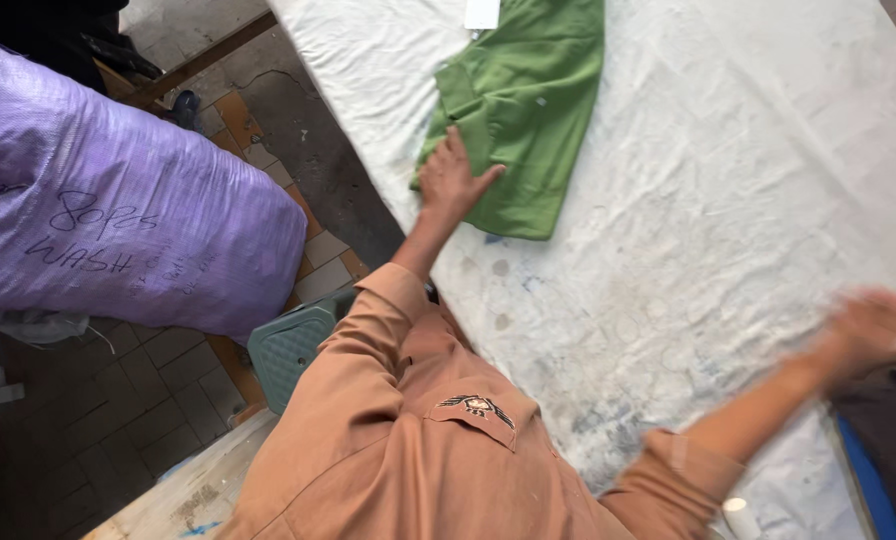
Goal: The person treats a stain on a blue sweatshirt, squeezing liquid from a small white bottle onto the spot and scrubbing it with a toothbrush, then folds the blue sweatshirt aside. They then spread out a brown hoodie, apply liquid to a spot and scrub it, fold it, and begin treating a green t-shirt.
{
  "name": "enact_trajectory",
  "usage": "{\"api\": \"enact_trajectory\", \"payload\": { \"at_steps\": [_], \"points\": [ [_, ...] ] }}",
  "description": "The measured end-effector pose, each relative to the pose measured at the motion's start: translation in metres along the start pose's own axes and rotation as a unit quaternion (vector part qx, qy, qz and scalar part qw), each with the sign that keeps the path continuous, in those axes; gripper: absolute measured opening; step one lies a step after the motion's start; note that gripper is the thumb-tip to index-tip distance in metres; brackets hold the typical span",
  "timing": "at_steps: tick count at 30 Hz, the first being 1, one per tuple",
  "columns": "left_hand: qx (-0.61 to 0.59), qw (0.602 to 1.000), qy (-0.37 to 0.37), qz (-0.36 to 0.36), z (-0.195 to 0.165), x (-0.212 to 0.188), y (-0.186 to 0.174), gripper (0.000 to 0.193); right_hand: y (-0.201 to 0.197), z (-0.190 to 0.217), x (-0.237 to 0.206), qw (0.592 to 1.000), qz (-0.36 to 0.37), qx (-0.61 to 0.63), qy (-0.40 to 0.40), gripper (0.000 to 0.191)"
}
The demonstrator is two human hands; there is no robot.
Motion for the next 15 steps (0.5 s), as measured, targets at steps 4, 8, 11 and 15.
{"api": "enact_trajectory", "payload": {
  "at_steps": [4, 8, 11, 15],
  "points": [
    [-0.172, 0.983, -0.009, 0.061, -0.007, 0.008, 0.017, 0.105, 0.175, 0.168, -0.150, 0.897, 0.299, 0.313, -0.093, 0.043],
    [-0.295, 0.923, 0.147, 0.199, -0.005, 0.009, 0.007, 0.073, 0.244, 0.266, -0.232, 0.933, 0.326, 0.020, -0.149, 0.087],
    [-0.295, 0.906, 0.242, 0.185, 0.016, 0.046, -0.016, 0.072, 0.238, 0.286, -0.219, 0.953, 0.284, 0.100, -0.028, 0.052],
    [0.014, 0.855, 0.448, -0.259, 0.006, 0.108, -0.053, 0.106, 0.212, 0.287, -0.191, 0.918, 0.275, 0.278, 0.060, 0.036]
  ]
}}
Point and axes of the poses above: each hand's wrist, its own x-axis towards the middle knuckle, its own y-axis out of the palm, z = x × y, the point moved 5 cm from there along x, towards the middle knuckle, and after that the axes turned 6 degrees about x, right-handed, at the moved point
